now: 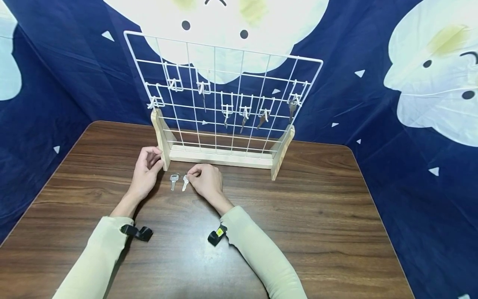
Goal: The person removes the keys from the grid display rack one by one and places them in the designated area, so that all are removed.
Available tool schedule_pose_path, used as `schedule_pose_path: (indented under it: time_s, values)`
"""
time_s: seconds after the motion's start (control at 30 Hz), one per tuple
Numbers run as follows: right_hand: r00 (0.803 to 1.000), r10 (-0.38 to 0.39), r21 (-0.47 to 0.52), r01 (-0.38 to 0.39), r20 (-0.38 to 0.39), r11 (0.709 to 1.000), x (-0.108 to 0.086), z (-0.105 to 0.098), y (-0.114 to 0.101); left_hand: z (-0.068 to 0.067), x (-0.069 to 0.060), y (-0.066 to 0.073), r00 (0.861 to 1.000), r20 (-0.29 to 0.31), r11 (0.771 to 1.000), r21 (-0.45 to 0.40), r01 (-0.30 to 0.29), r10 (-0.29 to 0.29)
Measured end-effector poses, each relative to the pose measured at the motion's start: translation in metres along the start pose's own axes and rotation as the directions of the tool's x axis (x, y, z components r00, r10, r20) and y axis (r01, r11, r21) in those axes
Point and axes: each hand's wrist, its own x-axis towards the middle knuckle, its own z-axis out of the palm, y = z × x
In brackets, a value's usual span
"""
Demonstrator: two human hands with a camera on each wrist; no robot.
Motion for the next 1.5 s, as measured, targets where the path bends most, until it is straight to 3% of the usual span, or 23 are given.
schedule_pose_path:
  time_s: [0.27,0.7,1.17,1.4,1.5]
  values:
    - [1.000,0.003,-0.014,-0.003,0.005,1.000,0.001,0.001,0.001,0.001,0.000,0.000,1.000,0.000,1.000,0.003,-0.003,0.003]
    - [0.997,0.008,0.009,-0.009,0.079,1.000,0.001,-0.007,0.000,0.001,0.001,0.000,1.000,0.000,1.000,-0.004,-0.019,0.019]
    - [0.996,-0.024,0.019,0.023,0.087,1.000,0.001,-0.004,0.006,0.000,0.000,0.001,1.000,0.003,1.000,0.010,-0.006,0.006]
    - [0.993,0.012,0.014,-0.013,0.122,1.000,-0.005,-0.022,-0.018,0.000,0.000,0.000,1.000,0.002,1.000,0.005,-0.015,0.015]
    - [0.994,0.015,0.034,-0.019,0.111,0.999,-0.005,-0.021,-0.016,0.000,0.000,0.000,1.000,0.003,1.000,0.004,-0.016,0.016]
